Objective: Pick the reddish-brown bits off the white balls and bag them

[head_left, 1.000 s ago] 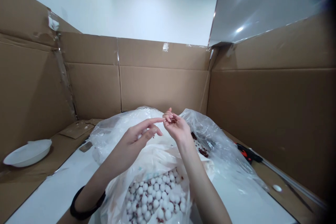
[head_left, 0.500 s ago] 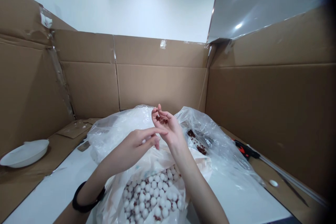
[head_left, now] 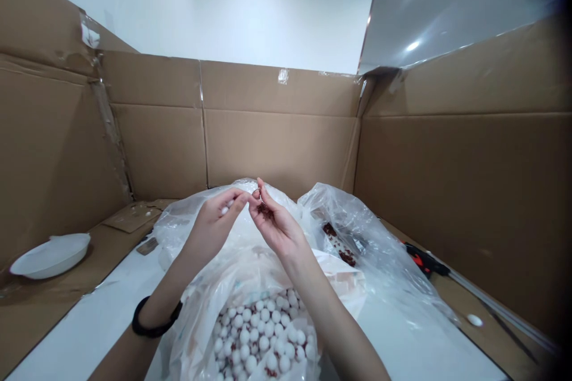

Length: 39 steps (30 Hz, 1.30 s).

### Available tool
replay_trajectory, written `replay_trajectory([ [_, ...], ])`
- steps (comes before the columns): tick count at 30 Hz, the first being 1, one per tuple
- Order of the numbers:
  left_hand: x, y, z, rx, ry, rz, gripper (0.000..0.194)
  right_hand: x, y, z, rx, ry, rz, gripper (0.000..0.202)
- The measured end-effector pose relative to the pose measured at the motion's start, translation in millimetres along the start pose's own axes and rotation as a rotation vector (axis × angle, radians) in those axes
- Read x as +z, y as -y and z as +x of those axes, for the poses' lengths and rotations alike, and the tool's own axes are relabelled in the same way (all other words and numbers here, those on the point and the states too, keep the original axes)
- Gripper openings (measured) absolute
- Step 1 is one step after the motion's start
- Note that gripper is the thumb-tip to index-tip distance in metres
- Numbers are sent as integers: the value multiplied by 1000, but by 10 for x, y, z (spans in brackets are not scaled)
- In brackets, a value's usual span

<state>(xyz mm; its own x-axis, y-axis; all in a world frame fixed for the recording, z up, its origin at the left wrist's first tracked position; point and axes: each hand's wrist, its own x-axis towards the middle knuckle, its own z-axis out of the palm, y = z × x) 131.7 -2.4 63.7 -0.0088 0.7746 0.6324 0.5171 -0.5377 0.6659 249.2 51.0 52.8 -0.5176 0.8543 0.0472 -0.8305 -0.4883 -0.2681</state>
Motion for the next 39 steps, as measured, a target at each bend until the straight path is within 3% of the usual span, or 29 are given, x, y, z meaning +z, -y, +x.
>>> replay_trajectory([
  [3, 37, 81, 28, -47, -70, -53, 23, -10, -38, 4, 14, 16, -17, 20],
  [7, 92, 155, 5, -59, -21, -194, 18, -37, -19, -14, 33, 79, -99, 18],
  [10, 111, 163, -21, -39, -21, -154, 11, -42, 1, -41, 44, 107, -178, 15],
  [12, 114, 152, -29, -16, -37, -99, 11, -36, -6, -63, -47, 121, -280, 15],
  [18, 123, 103, -38, 96, -49, -108, 15, 5, -79, -157, -509, 116, -702, 15],
  [27, 153, 13, -85, 58, -11, -435, 29, 19, -162, -272, -932, 91, -1031, 5],
  [33, 160, -30, -95, 48, 49, -491, 36, -2, -196, -286, -1100, 177, -1107, 15],
  [39, 123, -68, -142, 33, 75, -471, 38, -36, -158, -308, -1103, 264, -1172, 19],
])
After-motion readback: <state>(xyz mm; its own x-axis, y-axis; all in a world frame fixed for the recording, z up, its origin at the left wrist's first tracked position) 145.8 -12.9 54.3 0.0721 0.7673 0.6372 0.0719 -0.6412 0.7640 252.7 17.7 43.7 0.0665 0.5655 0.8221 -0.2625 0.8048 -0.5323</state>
